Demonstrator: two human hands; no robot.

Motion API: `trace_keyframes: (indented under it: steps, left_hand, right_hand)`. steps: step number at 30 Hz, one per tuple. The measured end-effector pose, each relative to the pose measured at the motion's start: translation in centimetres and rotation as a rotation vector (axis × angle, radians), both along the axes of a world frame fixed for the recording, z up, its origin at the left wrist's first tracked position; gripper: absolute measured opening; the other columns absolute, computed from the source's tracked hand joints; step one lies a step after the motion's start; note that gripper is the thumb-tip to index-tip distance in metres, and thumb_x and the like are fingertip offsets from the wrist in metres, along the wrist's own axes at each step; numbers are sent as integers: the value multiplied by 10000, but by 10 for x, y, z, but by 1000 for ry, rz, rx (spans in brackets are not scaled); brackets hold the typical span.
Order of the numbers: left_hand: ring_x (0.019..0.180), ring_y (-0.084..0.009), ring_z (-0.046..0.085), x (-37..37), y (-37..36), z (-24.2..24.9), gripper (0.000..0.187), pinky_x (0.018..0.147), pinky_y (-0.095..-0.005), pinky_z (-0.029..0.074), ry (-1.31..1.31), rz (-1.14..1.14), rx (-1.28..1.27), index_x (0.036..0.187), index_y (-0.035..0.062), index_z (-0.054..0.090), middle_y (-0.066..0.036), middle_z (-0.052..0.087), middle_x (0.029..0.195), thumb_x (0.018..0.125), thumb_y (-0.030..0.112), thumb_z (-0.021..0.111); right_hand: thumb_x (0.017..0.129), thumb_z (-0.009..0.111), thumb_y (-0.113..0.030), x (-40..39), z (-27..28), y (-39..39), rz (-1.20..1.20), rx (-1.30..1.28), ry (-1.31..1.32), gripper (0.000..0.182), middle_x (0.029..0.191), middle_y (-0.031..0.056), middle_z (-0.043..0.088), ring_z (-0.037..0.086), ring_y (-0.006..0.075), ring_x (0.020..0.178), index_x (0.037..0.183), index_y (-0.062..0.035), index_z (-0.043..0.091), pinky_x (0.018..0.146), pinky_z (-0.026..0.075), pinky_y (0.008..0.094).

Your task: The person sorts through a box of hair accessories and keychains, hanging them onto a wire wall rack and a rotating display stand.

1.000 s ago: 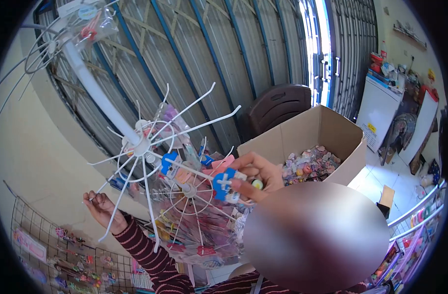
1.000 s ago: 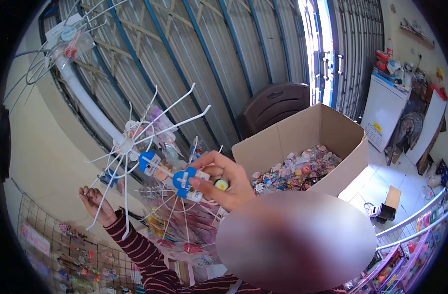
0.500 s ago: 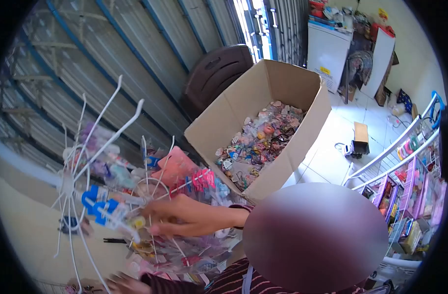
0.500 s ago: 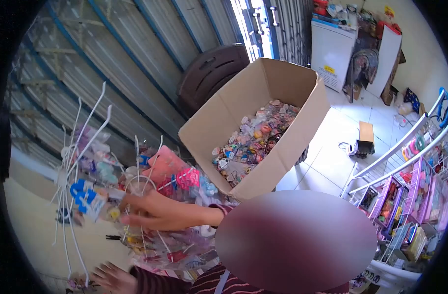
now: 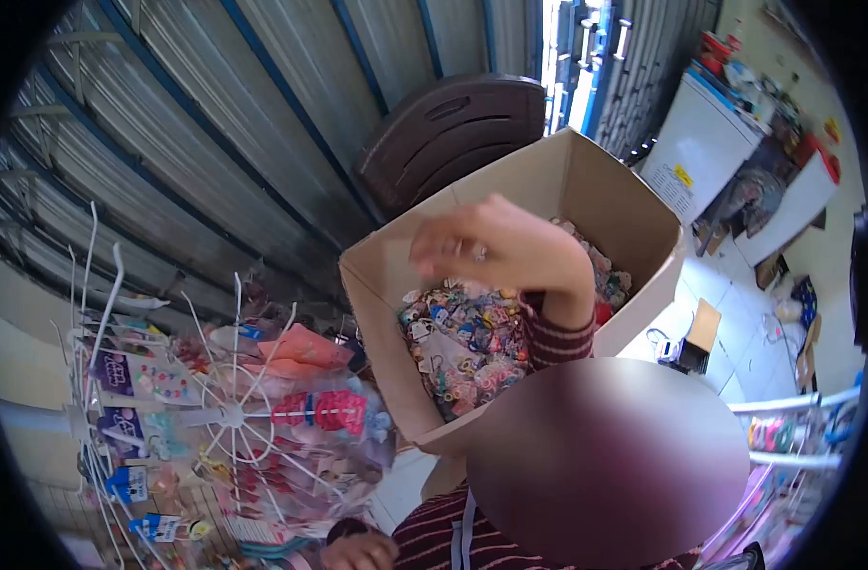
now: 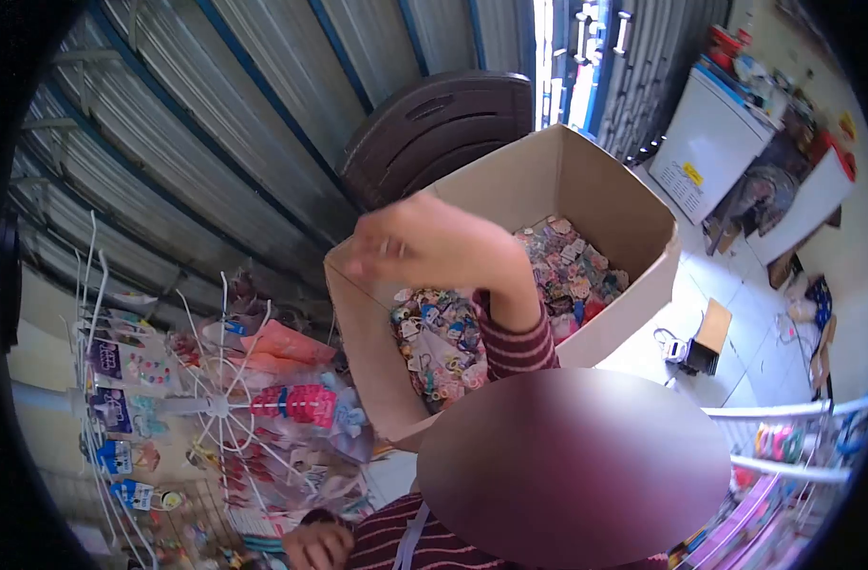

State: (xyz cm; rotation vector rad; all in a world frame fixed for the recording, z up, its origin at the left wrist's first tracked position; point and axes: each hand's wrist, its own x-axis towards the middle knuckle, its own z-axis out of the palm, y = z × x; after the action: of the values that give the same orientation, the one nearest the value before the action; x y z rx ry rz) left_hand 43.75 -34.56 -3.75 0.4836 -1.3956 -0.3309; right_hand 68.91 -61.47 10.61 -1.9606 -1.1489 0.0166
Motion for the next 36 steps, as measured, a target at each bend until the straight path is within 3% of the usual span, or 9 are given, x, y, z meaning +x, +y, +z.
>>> trace_keyframes:
  steps: [2,6,12,15,17,19,24,29,36]
  left_hand:
    - [696,-249,505,53,-59,44,355,679,-373,384,28,42,33,1082,-24,381,-167,471,999,816,208,404]
    - [732,-200,480,78,-94,50,272,665,-304,377,826,619,576,975,18,469,-98,498,885,781,209,476]
    - [766,-98,483,202,-109,-5,221,685,-238,394,565,1473,1212,991,3,455,-62,503,903,819,140,438]
    - [677,-154,538,244,-91,-62,225,619,-277,430,498,1559,1451,980,-21,461,-99,507,922,788,93,433]
    - [651,-178,553,269,-86,-83,223,596,-286,438,422,1584,1666,969,-29,468,-124,505,936,771,65,426]
    - [867,-316,511,288,-83,-106,306,742,-380,411,692,1375,1925,961,42,515,-161,519,945,662,95,472]
    - [847,-266,543,282,-76,-219,303,739,-363,421,665,1182,2017,950,86,537,-150,568,880,658,149,481]
    - [828,-269,544,248,-137,-231,255,704,-414,420,518,1026,2202,887,122,559,-104,574,873,647,206,532]
    - [804,-274,545,245,-155,-226,242,671,-381,429,472,917,2247,866,95,560,-123,572,838,665,223,518]
  right_hand:
    - [752,526,-195,34,-14,-2,-44,-21,30,207,701,135,582,578,211,664,812,-1,566,566,457,263]
    - [739,509,-197,114,-71,14,-58,-123,109,205,692,117,586,575,183,669,737,-9,591,547,455,267]
    - [653,517,-231,194,-255,91,220,-595,837,210,597,52,555,504,174,546,681,-42,604,516,404,294]
    - [667,522,-272,163,-287,73,157,-487,616,263,662,120,571,534,238,584,721,-22,584,539,420,338]
    - [678,512,-242,148,-363,67,17,-415,598,244,743,177,564,535,297,687,776,-27,573,604,425,374]
    - [678,507,-214,129,-408,65,-13,-393,639,237,802,210,554,528,330,782,816,-30,565,659,423,390]
    - [571,556,-73,91,-447,60,-129,-309,463,395,1188,267,268,295,415,1082,957,-36,482,858,329,408]
    - [566,540,-32,106,-402,53,-185,-532,550,380,1201,271,234,453,382,944,942,-14,491,816,373,418]
    - [650,537,-152,118,-436,48,-158,-436,373,377,992,211,467,530,329,802,992,-16,458,677,416,424]
